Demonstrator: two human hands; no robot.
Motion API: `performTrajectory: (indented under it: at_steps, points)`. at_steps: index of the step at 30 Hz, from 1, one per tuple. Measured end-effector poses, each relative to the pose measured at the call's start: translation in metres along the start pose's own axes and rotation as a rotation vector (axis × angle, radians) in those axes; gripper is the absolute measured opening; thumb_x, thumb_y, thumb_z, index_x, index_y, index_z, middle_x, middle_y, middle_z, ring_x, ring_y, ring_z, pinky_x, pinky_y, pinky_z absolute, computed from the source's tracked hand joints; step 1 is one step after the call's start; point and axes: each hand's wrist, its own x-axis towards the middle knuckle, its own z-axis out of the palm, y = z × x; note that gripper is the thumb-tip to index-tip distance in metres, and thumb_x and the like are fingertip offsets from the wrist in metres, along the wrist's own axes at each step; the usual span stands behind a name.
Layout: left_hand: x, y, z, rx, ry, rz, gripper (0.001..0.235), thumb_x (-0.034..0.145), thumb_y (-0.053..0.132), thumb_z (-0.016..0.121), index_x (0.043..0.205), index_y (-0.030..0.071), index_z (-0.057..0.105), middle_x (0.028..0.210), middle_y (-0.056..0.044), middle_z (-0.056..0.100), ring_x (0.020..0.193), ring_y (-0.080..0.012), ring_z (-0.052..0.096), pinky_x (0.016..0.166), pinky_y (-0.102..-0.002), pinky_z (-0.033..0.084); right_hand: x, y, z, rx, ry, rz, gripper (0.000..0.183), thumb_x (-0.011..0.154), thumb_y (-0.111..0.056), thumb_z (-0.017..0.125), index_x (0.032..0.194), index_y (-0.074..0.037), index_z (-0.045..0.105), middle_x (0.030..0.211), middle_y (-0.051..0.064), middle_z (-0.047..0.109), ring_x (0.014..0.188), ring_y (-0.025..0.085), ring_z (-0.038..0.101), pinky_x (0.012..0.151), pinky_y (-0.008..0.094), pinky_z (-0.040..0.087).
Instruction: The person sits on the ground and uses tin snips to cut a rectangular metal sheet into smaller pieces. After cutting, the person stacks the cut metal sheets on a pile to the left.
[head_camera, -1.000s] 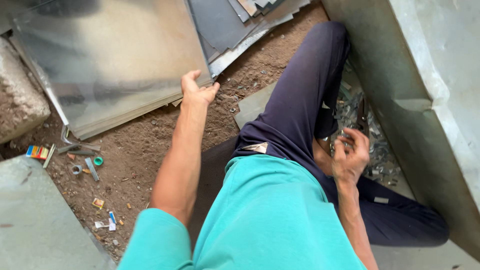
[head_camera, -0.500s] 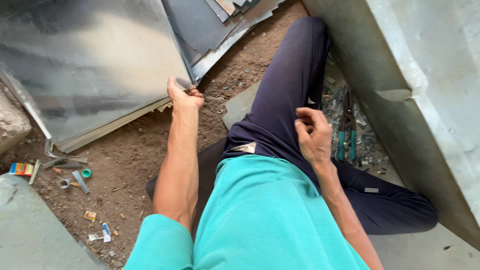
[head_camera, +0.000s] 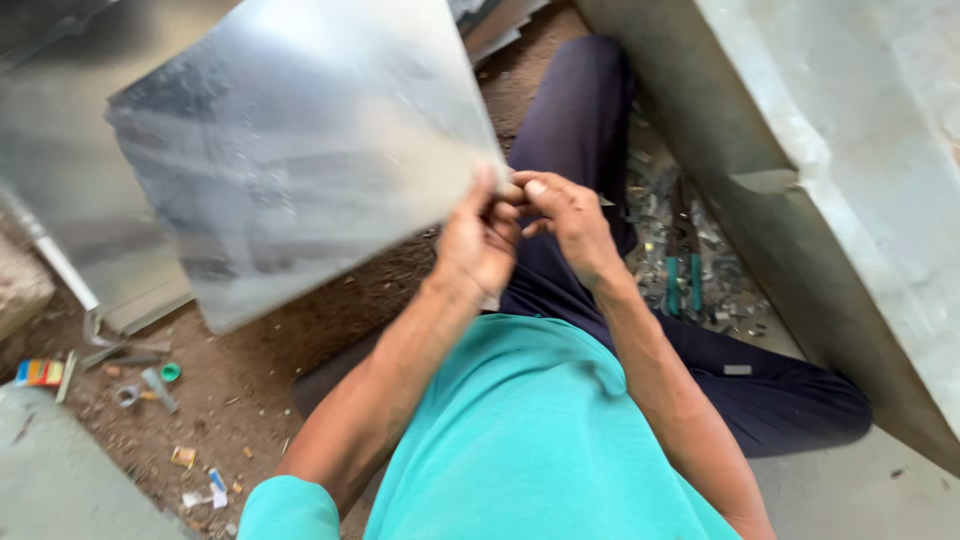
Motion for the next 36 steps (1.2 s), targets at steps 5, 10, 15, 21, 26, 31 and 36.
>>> performTrajectory:
  at_steps: [5, 10, 15, 21, 26, 31, 36]
  points:
    - [-0.015, -0.057, 0.025, 0.009, 0.024, -0.247, 0.031, 0.1, 0.038, 0.068, 0.1, 0.007, 0.068, 0.084, -0.006, 0.074, 0.059, -0.0097, 0.065, 0.051, -0.019, 0.048, -0.022, -0.011, -0.049, -0.102, 0.168, -0.057, 0.034, 0.104, -0.019, 0.06, 0.126, 0.005, 0.071, 0.098, 0.009, 0.073, 0.082, 0.012, 0.068, 0.074, 0.026, 0.057]
    - [-0.031, -0.059, 0.032, 0.065, -0.173, -0.325, 0.051, 0.106, 0.046, 0.064, 0.111, -0.003, 0.072, 0.079, -0.002, 0.068, 0.058, -0.0091, 0.063, 0.051, -0.021, 0.048, -0.025, -0.013, -0.064, -0.215, 0.171, 0.023, 0.035, 0.1, -0.021, 0.06, 0.125, 0.002, 0.069, 0.102, 0.008, 0.074, 0.085, 0.014, 0.071, 0.075, 0.028, 0.059]
    - [-0.065, -0.013, 0.005, 0.996, -0.124, -0.038, 0.042, 0.098, 0.043, 0.059, 0.099, 0.003, 0.074, 0.081, -0.006, 0.077, 0.056, -0.0127, 0.069, 0.046, -0.025, 0.051, -0.03, -0.012, -0.05, -0.841, 0.476, -0.229, 0.033, 0.099, -0.018, 0.062, 0.124, 0.0, 0.072, 0.115, 0.013, 0.075, 0.1, 0.02, 0.072, 0.085, 0.032, 0.058]
    - [-0.098, 0.038, -0.106, 0.759, 0.525, 0.21, 0.036, 0.101, 0.036, 0.064, 0.103, 0.001, 0.069, 0.082, -0.008, 0.066, 0.065, -0.0178, 0.063, 0.054, -0.031, 0.05, -0.044, -0.008, -0.027, -1.331, 0.39, -0.586, 0.049, 0.094, -0.015, 0.063, 0.141, 0.0, 0.059, 0.144, 0.018, 0.061, 0.137, 0.035, 0.056, 0.116, 0.045, 0.04]
    - [-0.075, 0.04, -0.183, 0.269, 0.714, 0.045, 0.046, 0.098, 0.035, 0.062, 0.123, -0.004, 0.054, 0.113, -0.02, 0.068, 0.1, -0.0317, 0.072, 0.082, -0.039, 0.063, -0.062, 0.026, 0.026, -1.497, 0.054, -0.547, 0.063, 0.09, -0.027, 0.066, 0.141, 0.007, 0.049, 0.147, 0.028, 0.05, 0.138, 0.037, 0.045, 0.116, 0.05, 0.029]
    - [-0.049, 0.021, -0.209, 0.095, 0.503, 0.1, 0.049, 0.099, 0.035, 0.062, 0.126, -0.005, 0.054, 0.116, -0.021, 0.071, 0.106, -0.0301, 0.074, 0.085, -0.034, 0.065, -0.079, 0.033, 0.01, -1.318, 0.035, -0.421, 0.058, 0.099, -0.028, 0.061, 0.148, -0.002, 0.044, 0.152, 0.016, 0.051, 0.149, 0.027, 0.042, 0.125, 0.045, 0.026]
    - [-0.049, 0.045, -0.204, 0.155, 0.644, 0.163, 0.031, 0.098, 0.026, 0.057, 0.113, 0.0, 0.053, 0.1, -0.02, 0.077, 0.089, -0.0268, 0.077, 0.066, -0.031, 0.061, -0.071, 0.027, 0.003, -1.618, 0.23, -0.482, 0.078, 0.102, -0.041, 0.054, 0.153, 0.014, 0.031, 0.16, 0.026, 0.038, 0.153, 0.033, 0.031, 0.123, 0.047, 0.018]
